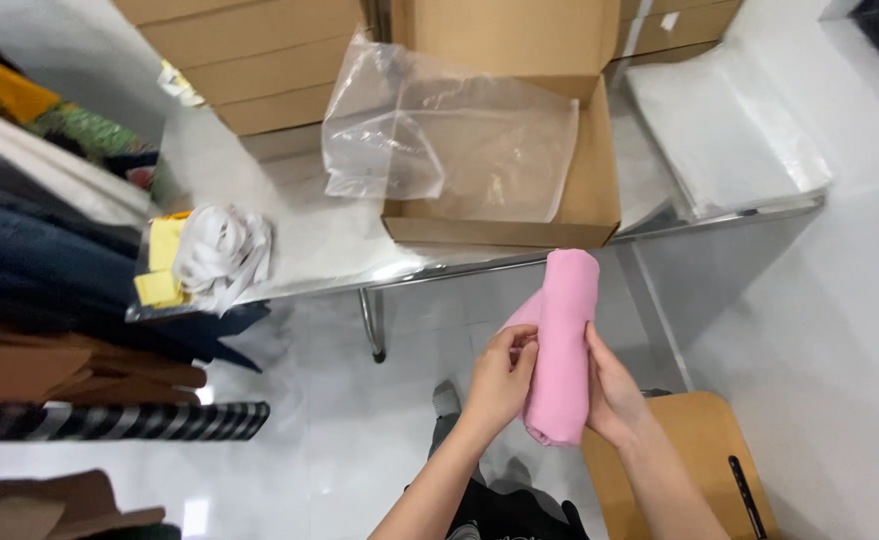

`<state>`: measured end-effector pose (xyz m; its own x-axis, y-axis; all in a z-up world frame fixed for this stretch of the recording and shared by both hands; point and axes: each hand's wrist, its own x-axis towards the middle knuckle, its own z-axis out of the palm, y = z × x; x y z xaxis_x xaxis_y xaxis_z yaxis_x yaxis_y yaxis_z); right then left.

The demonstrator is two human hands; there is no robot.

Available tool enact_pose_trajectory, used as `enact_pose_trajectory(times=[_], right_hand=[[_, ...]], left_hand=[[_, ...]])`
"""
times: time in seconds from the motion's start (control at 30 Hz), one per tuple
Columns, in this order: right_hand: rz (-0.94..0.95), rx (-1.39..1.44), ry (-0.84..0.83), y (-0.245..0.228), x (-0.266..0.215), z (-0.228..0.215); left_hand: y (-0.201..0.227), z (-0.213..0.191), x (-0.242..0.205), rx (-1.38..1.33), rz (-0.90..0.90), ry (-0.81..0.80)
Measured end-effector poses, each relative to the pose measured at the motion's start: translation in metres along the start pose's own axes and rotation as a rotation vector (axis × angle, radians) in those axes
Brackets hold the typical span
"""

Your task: Unpacking clothes from boxes and placing them on hangers on a garment rack

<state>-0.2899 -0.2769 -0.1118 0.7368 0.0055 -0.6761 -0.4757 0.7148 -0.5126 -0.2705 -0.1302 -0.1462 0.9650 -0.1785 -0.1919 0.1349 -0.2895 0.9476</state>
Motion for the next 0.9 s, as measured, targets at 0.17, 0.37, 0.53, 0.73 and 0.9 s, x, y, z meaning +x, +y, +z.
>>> enact_pose_trajectory(times=[0.17,0.37,0.53,0.73,0.9], right_hand=[[0.223,-0.112,-0.058,0.058,-0.002,0.008],[0.125,-0.298,-0.059,0.110,0.000,0.047],[0.118,-0.438,-0.134,0.154,-0.039,0.134],[0.154,-0.717,-0.384,0.241,-0.073,0.218],[0.173,-0.785,-0.360,0.305,-0.109,0.279]], left_hand=[[-0.012,-0.037,-0.052,-0.646,-0.533,-0.081],[-0.048,-0.097,-0.096,-1.054,-0.565,0.089],[-0.117,-0.161,-0.126,-1.336,-0.520,0.179],[-0.095,-0.272,-0.202,-1.042,-0.327,0.308],[-0.122,-0.330,-0.237,-0.503,-0.129,0.416]])
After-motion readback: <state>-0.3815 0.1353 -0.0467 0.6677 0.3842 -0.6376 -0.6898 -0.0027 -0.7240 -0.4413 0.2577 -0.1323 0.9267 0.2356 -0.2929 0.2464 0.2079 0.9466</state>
